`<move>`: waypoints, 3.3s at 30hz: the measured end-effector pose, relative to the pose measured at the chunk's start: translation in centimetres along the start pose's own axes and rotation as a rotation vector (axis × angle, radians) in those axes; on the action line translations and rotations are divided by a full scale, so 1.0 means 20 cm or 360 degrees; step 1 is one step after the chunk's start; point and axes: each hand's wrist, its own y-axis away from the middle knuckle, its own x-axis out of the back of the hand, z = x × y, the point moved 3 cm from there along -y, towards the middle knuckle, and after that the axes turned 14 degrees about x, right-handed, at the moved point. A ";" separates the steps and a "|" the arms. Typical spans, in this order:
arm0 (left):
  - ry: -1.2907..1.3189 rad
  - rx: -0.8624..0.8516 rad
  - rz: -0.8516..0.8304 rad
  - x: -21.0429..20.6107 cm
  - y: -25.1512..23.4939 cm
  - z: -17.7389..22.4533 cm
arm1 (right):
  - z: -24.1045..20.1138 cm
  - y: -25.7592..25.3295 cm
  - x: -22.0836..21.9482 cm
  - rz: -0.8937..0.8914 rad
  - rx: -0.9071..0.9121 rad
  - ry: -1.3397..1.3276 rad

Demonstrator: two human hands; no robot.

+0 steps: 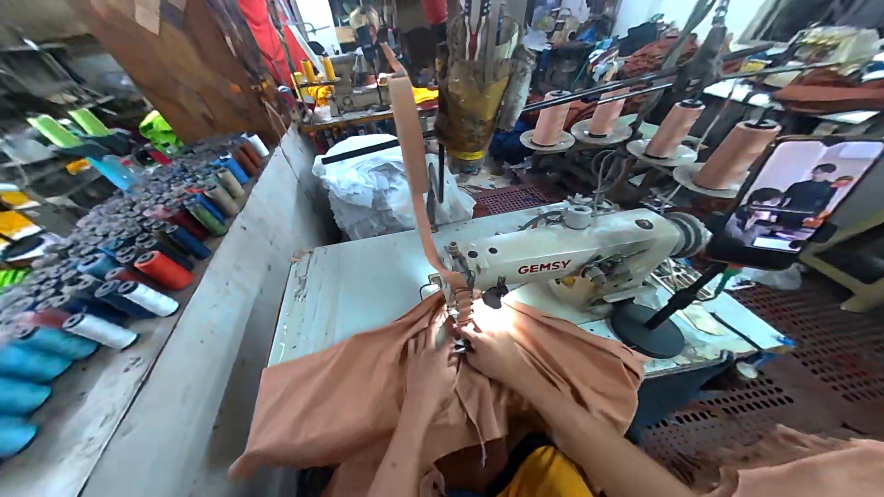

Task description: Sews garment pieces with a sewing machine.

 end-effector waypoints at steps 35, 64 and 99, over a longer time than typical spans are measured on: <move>0.0019 -0.0156 -0.0101 0.01 -0.09 -0.04 | -0.43 0.09 0.29 -0.0261 -0.0418 -0.0097; -0.0007 0.0340 0.0089 -0.06 -0.11 0.12 | 0.08 0.05 -0.04 0.0379 0.0218 0.0296; 0.0698 -0.0159 0.0249 0.06 -0.28 -0.18 | 0.06 -0.03 0.12 0.0116 -0.0156 0.0119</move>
